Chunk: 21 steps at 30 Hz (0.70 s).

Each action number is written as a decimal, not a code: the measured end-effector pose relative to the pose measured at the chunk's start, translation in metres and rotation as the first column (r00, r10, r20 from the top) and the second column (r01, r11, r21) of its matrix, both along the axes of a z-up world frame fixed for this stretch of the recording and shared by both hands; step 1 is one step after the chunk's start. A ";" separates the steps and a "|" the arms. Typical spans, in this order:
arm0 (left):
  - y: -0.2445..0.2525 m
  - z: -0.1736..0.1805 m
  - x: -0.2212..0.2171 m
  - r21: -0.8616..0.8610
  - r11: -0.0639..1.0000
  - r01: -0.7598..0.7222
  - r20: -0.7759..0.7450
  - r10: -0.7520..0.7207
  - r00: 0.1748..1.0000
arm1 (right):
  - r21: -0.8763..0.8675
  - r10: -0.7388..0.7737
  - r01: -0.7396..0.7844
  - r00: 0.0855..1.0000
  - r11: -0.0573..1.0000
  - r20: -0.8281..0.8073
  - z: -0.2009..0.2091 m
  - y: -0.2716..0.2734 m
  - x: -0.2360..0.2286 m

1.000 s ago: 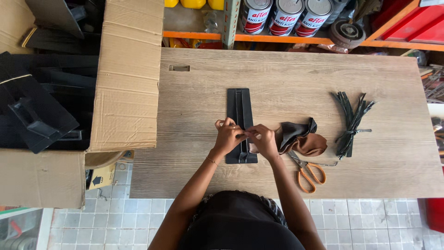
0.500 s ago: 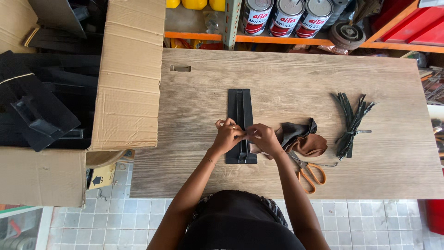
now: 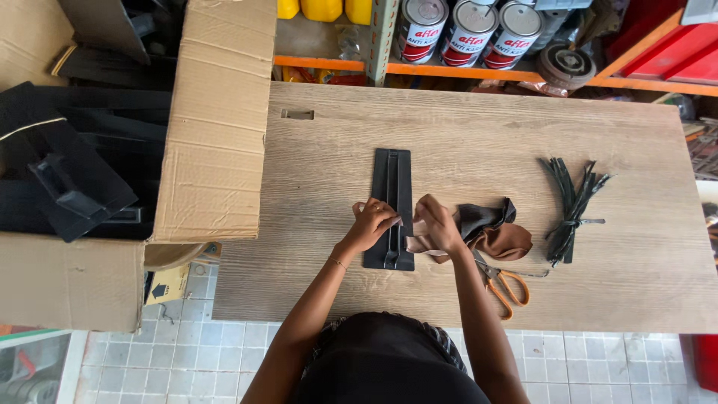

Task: The person inserts a small black plastic piece into a slot on a larger black plastic component on a wooden table. They then pick up the assembled part and place it into a cardboard box.

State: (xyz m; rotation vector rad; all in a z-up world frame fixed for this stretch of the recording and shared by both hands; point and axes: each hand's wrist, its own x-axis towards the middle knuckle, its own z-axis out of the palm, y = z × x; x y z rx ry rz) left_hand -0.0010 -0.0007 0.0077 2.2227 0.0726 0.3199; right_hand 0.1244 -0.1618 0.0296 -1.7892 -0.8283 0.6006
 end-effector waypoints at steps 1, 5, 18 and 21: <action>0.001 0.000 -0.001 0.001 1.000 -0.005 -0.002 0.005 1.000 | 0.001 0.005 -0.005 1.000 1.000 -0.002 -0.003 0.000 0.000; 0.001 -0.018 0.004 -0.123 0.992 0.007 0.016 -0.006 1.000 | 0.119 -0.060 0.008 0.894 0.993 0.444 0.008 0.002 -0.014; 0.008 -0.015 0.000 -0.294 0.946 0.137 -0.052 -0.159 0.986 | -0.030 0.115 -0.187 0.462 0.982 0.879 0.010 0.005 -0.012; 0.010 -0.025 -0.001 -0.197 0.977 0.085 -0.131 -0.112 0.985 | -0.159 0.191 -0.107 0.635 0.981 0.749 0.021 0.006 -0.017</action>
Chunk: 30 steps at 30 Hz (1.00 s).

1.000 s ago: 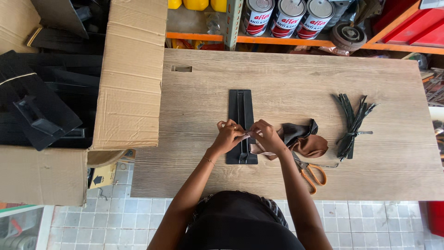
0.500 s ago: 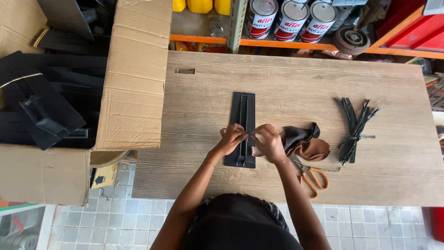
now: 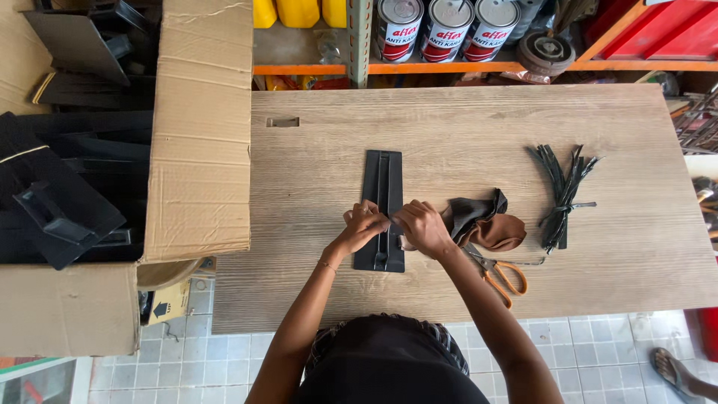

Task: The person inserts a small black plastic piece into a slot on a larger black plastic component on a wooden table. They then pick up the assembled part and place it into a cardboard box.

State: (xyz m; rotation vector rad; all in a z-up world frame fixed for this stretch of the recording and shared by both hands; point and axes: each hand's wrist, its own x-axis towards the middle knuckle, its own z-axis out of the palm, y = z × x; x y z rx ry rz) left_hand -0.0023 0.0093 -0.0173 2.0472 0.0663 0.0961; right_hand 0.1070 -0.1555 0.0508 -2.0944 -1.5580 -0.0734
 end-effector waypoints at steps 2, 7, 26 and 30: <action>-0.001 0.008 0.000 0.072 0.997 -0.014 0.032 0.011 0.999 | -0.038 -0.057 0.053 0.991 0.998 -0.119 -0.010 0.002 -0.005; -0.004 0.034 0.001 0.319 0.946 -0.051 0.166 -0.003 0.986 | -0.046 -0.185 0.182 0.899 0.982 -0.397 -0.036 0.004 -0.007; -0.005 0.017 0.009 0.127 0.977 -0.169 0.218 0.139 0.966 | 0.307 -0.072 0.169 0.950 0.937 -0.303 0.010 0.001 -0.025; -0.007 0.017 0.012 0.038 0.989 -0.141 0.211 0.130 0.969 | 0.250 -0.081 0.048 0.989 0.967 0.121 0.015 0.001 -0.018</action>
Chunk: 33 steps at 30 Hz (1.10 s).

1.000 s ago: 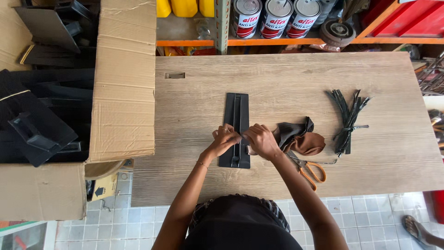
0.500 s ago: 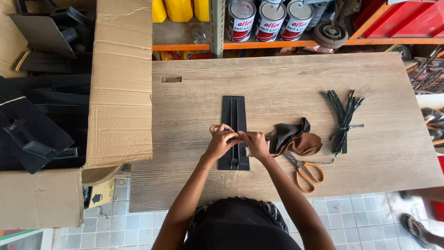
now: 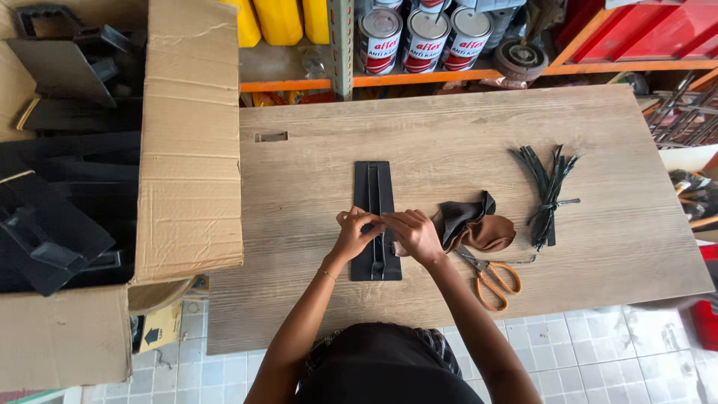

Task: The person inserts a small black plastic piece into a slot on a larger black plastic component on a wooden table. They then pick up the assembled part and place it into a cardboard box.

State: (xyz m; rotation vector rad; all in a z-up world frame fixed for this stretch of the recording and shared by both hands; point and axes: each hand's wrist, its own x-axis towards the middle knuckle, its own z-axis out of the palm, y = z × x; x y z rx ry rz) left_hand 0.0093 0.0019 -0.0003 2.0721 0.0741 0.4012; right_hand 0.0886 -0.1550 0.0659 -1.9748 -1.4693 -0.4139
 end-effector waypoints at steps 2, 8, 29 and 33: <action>0.002 0.004 -0.001 -0.009 1.000 0.012 -0.017 -0.012 1.000 | 0.006 0.017 -0.017 0.999 1.000 0.031 -0.002 -0.001 0.003; 0.010 0.009 -0.004 -0.031 0.997 0.076 -0.081 -0.078 0.994 | -0.126 0.081 -0.066 0.989 0.990 0.123 -0.021 -0.002 0.017; 0.014 0.002 0.001 0.203 0.977 0.063 0.015 -0.067 0.998 | -0.012 -0.046 0.053 0.719 0.999 -0.694 -0.008 0.002 -0.002; 0.012 0.009 -0.005 0.191 0.978 0.081 0.013 -0.085 0.996 | -0.094 -0.065 0.009 0.795 0.995 -0.603 -0.003 0.001 0.000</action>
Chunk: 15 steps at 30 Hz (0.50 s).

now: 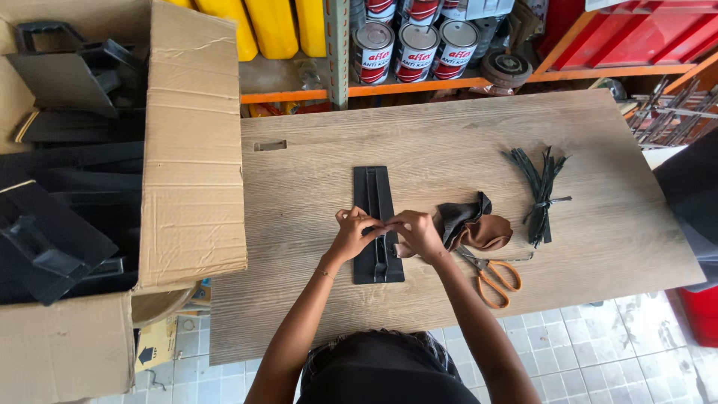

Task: The person inserts a small black plastic piece into a slot on a larger black plastic component on a wooden table. They then pick up the assembled part and place it into a cardboard box.

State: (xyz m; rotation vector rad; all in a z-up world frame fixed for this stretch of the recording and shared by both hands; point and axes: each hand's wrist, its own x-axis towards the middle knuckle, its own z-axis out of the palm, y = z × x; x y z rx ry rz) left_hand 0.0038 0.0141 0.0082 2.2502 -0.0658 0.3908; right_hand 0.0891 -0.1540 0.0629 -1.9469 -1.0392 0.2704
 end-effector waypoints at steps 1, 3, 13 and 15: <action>-0.001 0.001 0.002 0.000 1.000 -0.006 0.000 0.006 1.000 | 0.000 0.006 -0.006 1.000 1.000 0.000 0.001 0.000 0.001; -0.002 0.000 -0.001 0.001 1.000 0.003 0.001 -0.003 1.000 | -0.137 -0.028 0.042 0.994 0.990 0.107 0.001 0.000 -0.002; 0.000 -0.007 0.001 0.041 0.999 -0.003 0.001 0.002 1.000 | 0.032 -0.076 0.073 0.994 0.997 0.084 -0.032 0.007 0.001; 0.003 -0.012 0.001 0.032 0.999 -0.011 -0.019 0.012 1.000 | 0.070 -0.090 0.067 0.911 0.995 0.401 -0.014 0.011 -0.008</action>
